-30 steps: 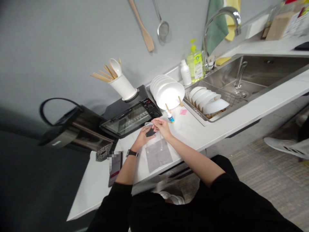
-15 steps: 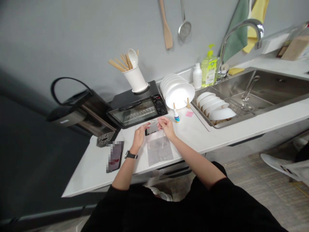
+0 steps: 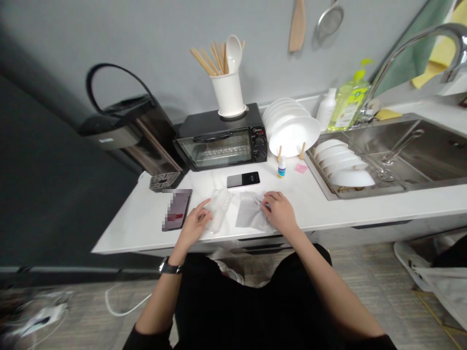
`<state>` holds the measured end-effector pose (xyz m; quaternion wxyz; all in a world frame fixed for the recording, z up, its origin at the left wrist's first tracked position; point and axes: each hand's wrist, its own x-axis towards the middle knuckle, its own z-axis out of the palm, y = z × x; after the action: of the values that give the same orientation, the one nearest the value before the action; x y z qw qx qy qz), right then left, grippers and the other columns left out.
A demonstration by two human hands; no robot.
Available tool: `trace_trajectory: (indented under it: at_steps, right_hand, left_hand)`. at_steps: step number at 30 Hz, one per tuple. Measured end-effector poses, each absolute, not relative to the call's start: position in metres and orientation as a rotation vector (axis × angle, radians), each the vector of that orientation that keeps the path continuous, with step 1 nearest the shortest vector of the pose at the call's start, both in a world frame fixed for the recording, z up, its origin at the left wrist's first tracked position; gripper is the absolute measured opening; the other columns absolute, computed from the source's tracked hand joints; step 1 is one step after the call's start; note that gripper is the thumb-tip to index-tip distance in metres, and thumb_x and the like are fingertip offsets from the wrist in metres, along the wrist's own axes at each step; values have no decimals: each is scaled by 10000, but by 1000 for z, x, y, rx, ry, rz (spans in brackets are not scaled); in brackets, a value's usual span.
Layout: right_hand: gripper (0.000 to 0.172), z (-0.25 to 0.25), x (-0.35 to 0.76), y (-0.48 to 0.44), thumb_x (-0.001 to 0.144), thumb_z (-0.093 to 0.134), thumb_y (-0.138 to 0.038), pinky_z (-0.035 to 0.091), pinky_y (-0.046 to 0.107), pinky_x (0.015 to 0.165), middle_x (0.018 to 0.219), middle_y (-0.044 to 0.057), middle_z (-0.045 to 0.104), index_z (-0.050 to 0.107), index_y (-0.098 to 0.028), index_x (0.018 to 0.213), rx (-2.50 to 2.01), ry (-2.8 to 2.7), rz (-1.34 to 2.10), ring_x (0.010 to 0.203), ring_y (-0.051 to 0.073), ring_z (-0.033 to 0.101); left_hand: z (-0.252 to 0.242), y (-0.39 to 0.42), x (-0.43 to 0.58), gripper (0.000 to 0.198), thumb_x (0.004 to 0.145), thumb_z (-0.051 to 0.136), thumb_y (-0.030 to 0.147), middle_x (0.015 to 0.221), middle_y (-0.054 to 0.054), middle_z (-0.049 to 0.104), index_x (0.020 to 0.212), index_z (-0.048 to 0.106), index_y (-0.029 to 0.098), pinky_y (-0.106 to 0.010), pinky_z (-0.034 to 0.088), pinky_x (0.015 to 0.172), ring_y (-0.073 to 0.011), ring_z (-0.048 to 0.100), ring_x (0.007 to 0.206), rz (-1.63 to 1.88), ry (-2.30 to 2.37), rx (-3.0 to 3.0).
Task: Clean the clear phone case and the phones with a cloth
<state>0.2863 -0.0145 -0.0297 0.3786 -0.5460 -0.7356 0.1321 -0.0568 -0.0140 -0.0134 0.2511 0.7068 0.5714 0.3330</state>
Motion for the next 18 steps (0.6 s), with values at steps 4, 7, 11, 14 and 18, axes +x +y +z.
trace_trajectory:
  at_steps: [4,7,11,14,18]
  right_hand:
    - [250,-9,311,-19,962,630,-464,535,337,716,834,37,726,634,-233,866,-1416,-1586,575,750,215,678]
    - [308,17,309,-24,991,606,-532,492,287,643,807,10,679,595,-229,938,-1379,-1339,442,660,168,618]
    - [251,28,279,-30,1044,544,-489,572,358,814,1049,84,738,594,-245,1075,-1301,-1393,259,868,230,717]
    - [292,11,253,-29,1065,499,-456,595,431,926,1217,120,748,627,-248,1225,-1226,-1844,394,1051,291,744]
    - [462,-12,244,-23,1069,516,-464,524,498,1122,1437,138,679,601,-219,1452,-1063,-2313,393,1340,321,638]
  left_hand:
    - [-19,-6,-36,473,966,620,277,1069,-61,706,1437,648,274,-443,467,1067,-269,576,1094,873,1529,2154]
    - [-17,1,-5,474,975,648,328,1286,-97,638,1447,637,285,-460,456,1121,-285,558,1208,879,1442,2255]
    - [-11,-12,27,817,964,679,470,1355,-140,608,1659,313,244,-510,448,1123,-331,554,1255,888,1482,2231]
    - [-11,-31,39,1177,801,829,587,1457,-200,551,1694,167,201,-568,436,1111,-410,515,1309,800,1537,2300]
    - [-11,-40,39,1054,894,760,400,1371,-189,607,1698,113,187,-533,463,1087,-378,561,1256,811,1522,2324]
